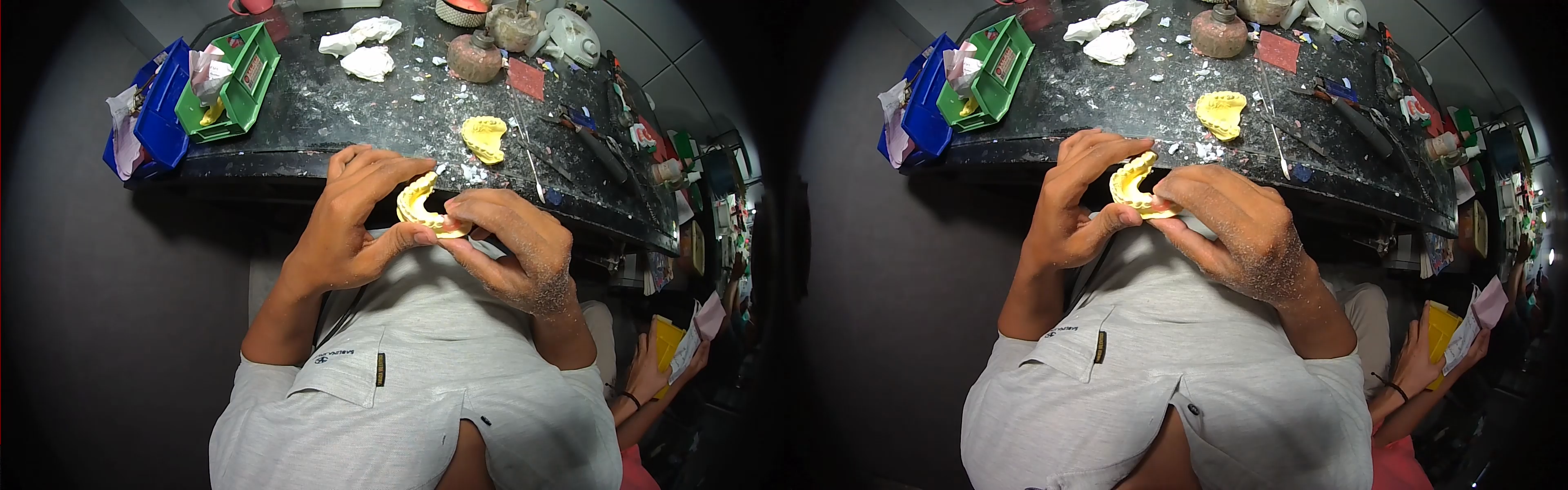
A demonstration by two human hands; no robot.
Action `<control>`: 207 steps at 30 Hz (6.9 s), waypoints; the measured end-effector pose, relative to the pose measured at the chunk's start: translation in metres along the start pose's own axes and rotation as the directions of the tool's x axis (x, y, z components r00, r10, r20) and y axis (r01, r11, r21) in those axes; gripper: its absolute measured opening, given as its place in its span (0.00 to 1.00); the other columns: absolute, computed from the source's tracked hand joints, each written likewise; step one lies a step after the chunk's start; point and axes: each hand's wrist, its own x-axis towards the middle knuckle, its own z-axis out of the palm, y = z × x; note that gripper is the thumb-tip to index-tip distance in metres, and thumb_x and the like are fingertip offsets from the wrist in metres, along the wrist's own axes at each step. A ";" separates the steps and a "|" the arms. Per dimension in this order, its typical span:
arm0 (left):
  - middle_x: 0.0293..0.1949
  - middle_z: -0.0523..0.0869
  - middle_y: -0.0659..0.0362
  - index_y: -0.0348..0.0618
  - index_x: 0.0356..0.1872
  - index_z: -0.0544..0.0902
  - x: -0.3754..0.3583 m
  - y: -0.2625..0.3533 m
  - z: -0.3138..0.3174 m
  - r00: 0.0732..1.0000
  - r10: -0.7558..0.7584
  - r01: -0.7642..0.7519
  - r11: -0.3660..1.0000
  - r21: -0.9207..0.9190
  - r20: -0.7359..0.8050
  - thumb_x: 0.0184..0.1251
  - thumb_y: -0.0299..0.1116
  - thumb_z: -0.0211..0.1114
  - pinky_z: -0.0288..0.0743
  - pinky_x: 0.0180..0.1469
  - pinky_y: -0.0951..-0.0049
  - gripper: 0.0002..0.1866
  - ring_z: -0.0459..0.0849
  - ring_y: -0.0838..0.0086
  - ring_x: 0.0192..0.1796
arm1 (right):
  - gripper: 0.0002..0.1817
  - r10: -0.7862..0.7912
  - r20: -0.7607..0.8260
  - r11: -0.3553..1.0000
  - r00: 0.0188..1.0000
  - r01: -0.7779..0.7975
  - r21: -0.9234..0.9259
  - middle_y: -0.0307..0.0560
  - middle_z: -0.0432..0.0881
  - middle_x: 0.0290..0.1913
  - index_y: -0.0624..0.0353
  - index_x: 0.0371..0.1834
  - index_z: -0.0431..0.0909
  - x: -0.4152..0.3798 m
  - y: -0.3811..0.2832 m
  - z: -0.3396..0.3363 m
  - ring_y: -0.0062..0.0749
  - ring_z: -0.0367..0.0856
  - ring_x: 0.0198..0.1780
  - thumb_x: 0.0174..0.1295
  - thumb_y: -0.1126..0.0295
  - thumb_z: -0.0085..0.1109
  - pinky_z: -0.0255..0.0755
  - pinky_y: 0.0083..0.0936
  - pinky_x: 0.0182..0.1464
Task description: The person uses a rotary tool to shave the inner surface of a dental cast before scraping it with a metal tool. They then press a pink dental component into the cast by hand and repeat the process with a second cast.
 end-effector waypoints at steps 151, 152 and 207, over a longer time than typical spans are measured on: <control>0.53 0.88 0.51 0.35 0.62 0.84 -0.002 -0.053 -0.009 0.942 -0.061 0.124 0.977 0.174 -0.330 0.59 0.41 0.83 0.63 0.73 0.53 0.32 0.80 0.54 0.60 | 0.25 0.841 -0.275 0.148 0.466 -0.687 -0.711 0.46 0.89 0.41 0.62 0.44 0.88 -0.024 -0.083 -0.289 0.35 0.87 0.44 0.48 0.59 0.88 0.81 0.31 0.47; 0.53 0.88 0.51 0.35 0.62 0.84 -0.003 -0.053 -0.009 0.945 -0.051 0.115 0.977 0.181 -0.323 0.59 0.41 0.83 0.63 0.74 0.52 0.32 0.80 0.54 0.60 | 0.23 0.863 -0.346 0.033 0.368 -0.725 -0.688 0.45 0.89 0.40 0.61 0.41 0.88 -0.038 -0.082 -0.307 0.34 0.87 0.44 0.45 0.63 0.89 0.81 0.31 0.47; 0.53 0.86 0.50 0.36 0.63 0.85 -0.003 -0.064 -0.003 0.952 -0.145 0.209 0.951 0.226 -0.270 0.63 0.41 0.82 0.67 0.69 0.55 0.30 0.80 0.54 0.59 | 0.56 0.556 -0.745 -0.308 0.369 -0.741 -0.597 0.64 0.30 0.90 0.46 0.91 0.38 -0.261 0.011 -0.327 0.66 0.28 0.89 0.72 0.35 0.59 0.25 0.73 0.83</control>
